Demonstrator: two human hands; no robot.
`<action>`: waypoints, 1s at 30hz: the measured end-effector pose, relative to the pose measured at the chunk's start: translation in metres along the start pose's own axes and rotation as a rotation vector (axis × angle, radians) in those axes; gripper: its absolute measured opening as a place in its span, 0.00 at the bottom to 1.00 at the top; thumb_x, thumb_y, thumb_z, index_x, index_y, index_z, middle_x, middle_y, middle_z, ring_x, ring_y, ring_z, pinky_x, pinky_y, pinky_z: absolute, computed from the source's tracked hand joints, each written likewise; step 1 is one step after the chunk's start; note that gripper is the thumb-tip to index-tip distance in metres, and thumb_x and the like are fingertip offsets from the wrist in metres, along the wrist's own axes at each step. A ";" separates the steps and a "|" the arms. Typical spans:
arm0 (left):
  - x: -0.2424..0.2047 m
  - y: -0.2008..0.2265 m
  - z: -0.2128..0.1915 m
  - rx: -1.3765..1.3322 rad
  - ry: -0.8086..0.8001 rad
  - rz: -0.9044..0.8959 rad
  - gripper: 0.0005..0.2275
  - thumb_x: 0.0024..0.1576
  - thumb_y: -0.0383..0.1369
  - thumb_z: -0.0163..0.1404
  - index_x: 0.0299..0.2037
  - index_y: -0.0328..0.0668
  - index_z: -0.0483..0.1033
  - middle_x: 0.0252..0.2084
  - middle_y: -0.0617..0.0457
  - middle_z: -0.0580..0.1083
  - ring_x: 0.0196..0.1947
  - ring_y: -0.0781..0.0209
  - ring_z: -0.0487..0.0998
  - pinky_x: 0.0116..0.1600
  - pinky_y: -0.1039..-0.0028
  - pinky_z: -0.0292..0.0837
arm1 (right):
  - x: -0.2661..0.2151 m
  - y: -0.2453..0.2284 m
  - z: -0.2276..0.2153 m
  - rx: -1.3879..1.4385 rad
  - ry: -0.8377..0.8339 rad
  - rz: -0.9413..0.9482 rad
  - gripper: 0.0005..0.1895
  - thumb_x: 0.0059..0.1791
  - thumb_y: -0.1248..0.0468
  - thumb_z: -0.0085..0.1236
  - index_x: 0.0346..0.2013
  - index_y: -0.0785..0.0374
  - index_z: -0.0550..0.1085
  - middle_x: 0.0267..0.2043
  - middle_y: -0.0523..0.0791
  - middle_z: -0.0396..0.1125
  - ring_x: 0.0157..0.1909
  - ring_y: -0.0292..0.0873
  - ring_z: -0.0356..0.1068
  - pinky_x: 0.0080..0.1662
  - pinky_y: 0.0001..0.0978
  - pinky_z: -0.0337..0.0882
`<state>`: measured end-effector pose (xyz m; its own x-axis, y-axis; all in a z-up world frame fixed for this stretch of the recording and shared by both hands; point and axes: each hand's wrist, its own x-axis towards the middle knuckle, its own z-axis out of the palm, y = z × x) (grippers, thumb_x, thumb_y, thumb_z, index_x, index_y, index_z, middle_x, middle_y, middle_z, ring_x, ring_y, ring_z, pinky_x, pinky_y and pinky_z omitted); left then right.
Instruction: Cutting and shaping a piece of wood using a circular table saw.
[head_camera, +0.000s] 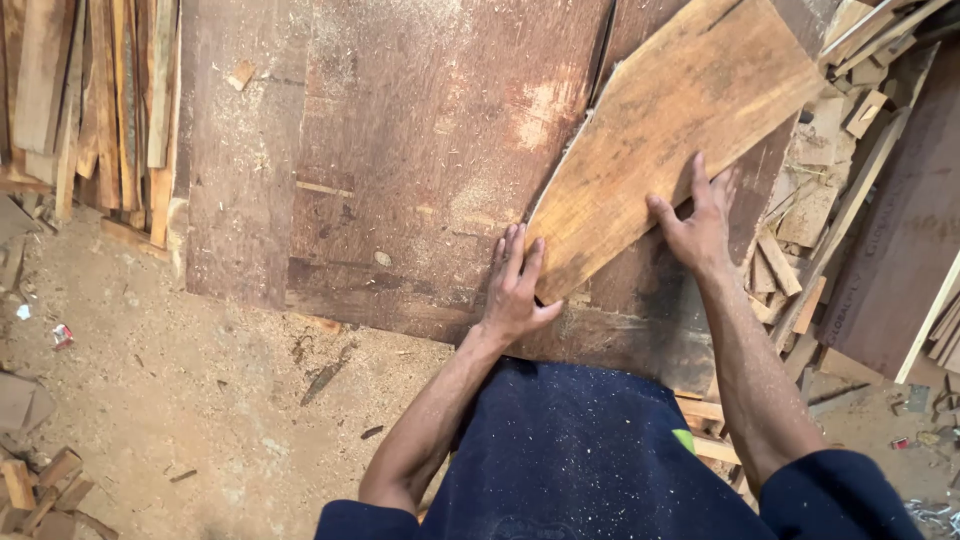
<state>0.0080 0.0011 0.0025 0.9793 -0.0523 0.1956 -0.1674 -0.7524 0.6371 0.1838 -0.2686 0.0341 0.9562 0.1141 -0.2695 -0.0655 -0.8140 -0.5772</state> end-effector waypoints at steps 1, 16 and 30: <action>0.004 -0.003 0.001 -0.002 -0.003 0.003 0.53 0.43 0.41 0.68 0.76 0.33 0.46 0.76 0.22 0.46 0.79 0.31 0.47 0.80 0.46 0.41 | 0.002 -0.003 -0.002 0.000 0.002 0.004 0.52 0.51 0.38 0.59 0.81 0.52 0.46 0.81 0.67 0.24 0.83 0.64 0.19 0.78 0.57 0.31; 0.019 -0.009 -0.016 -0.034 -0.076 0.000 0.54 0.40 0.44 0.70 0.74 0.30 0.49 0.76 0.24 0.45 0.78 0.32 0.44 0.81 0.48 0.38 | 0.004 -0.004 0.000 0.070 0.062 -0.038 0.47 0.52 0.48 0.65 0.78 0.59 0.54 0.79 0.72 0.31 0.82 0.69 0.29 0.77 0.52 0.40; 0.037 -0.038 -0.019 0.026 -0.103 0.037 0.49 0.43 0.41 0.67 0.74 0.31 0.51 0.75 0.24 0.47 0.78 0.33 0.47 0.80 0.46 0.40 | 0.010 -0.011 0.004 0.077 0.041 -0.012 0.48 0.54 0.46 0.64 0.80 0.57 0.51 0.80 0.70 0.28 0.83 0.69 0.28 0.77 0.55 0.41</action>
<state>0.0488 0.0401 0.0001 0.9792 -0.1464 0.1402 -0.2019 -0.7652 0.6113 0.1932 -0.2561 0.0351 0.9679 0.0984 -0.2311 -0.0745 -0.7662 -0.6383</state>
